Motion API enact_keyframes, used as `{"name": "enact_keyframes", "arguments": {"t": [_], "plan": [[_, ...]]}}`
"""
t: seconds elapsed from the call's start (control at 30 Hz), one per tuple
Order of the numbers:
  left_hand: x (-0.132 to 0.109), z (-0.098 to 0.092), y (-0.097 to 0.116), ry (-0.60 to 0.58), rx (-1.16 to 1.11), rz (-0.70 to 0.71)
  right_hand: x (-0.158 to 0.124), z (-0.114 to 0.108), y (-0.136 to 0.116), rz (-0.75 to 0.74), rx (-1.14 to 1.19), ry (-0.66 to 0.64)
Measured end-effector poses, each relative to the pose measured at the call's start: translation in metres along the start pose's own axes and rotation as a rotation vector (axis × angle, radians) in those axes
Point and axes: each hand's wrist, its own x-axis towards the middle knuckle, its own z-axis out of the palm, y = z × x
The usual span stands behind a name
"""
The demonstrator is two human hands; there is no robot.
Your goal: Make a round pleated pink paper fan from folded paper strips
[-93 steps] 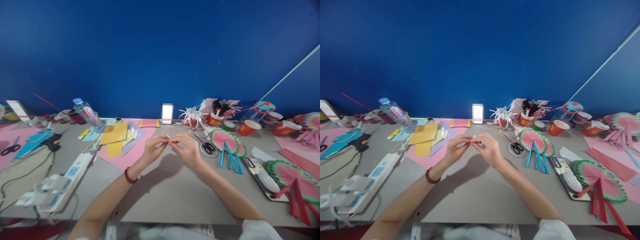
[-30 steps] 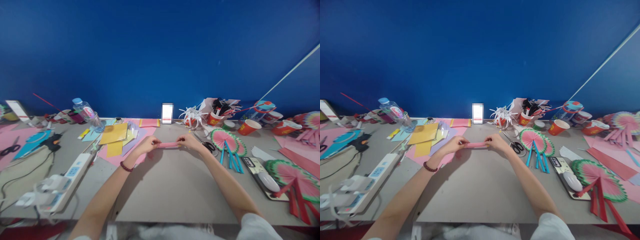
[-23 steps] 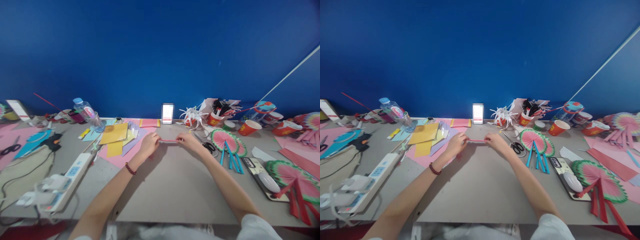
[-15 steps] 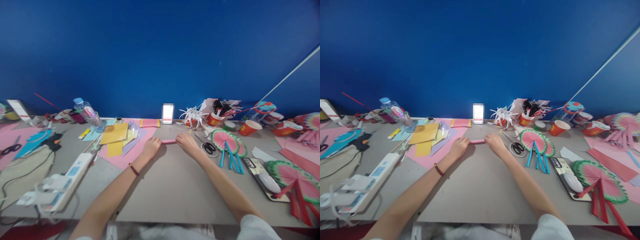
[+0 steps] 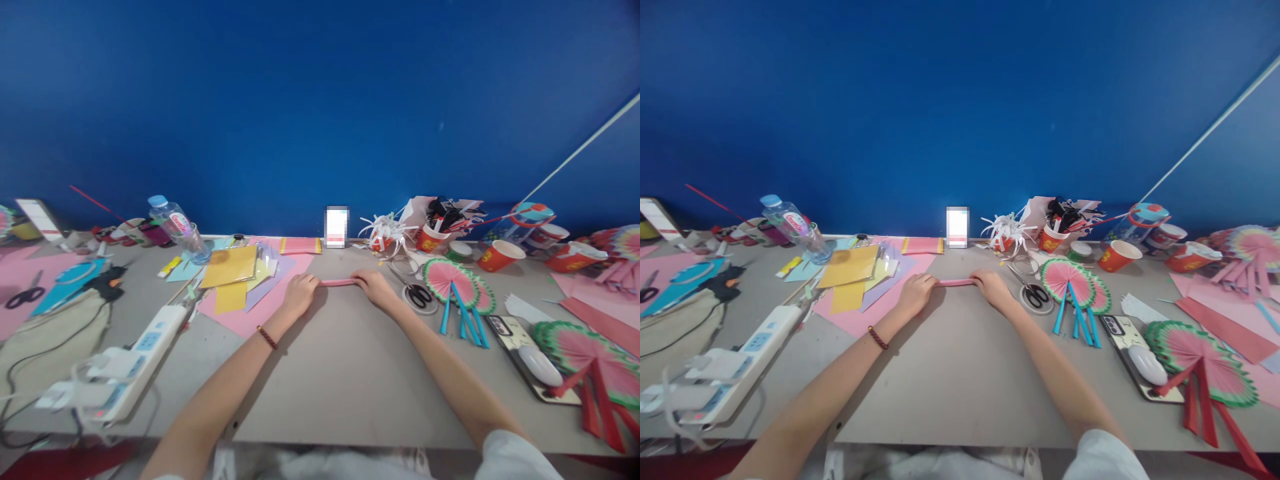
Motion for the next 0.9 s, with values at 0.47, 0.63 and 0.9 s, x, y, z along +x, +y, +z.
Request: {"name": "enact_keyframes", "arguments": {"t": [0.47, 0.63, 0.9], "plan": [[0.003, 0.001, -0.01, 0.089, -0.27, 0.004, 0.005, 0.008, 0.01, 0.082, 0.11, 0.139], [0.003, 0.002, -0.011, 0.099, -0.227, 0.025, 0.004, 0.008, 0.012, 0.01, 0.073, 0.126], [0.004, 0.002, -0.013, 0.077, -0.076, 0.061, 0.001, 0.0, 0.01, -0.07, 0.04, 0.035]]}}
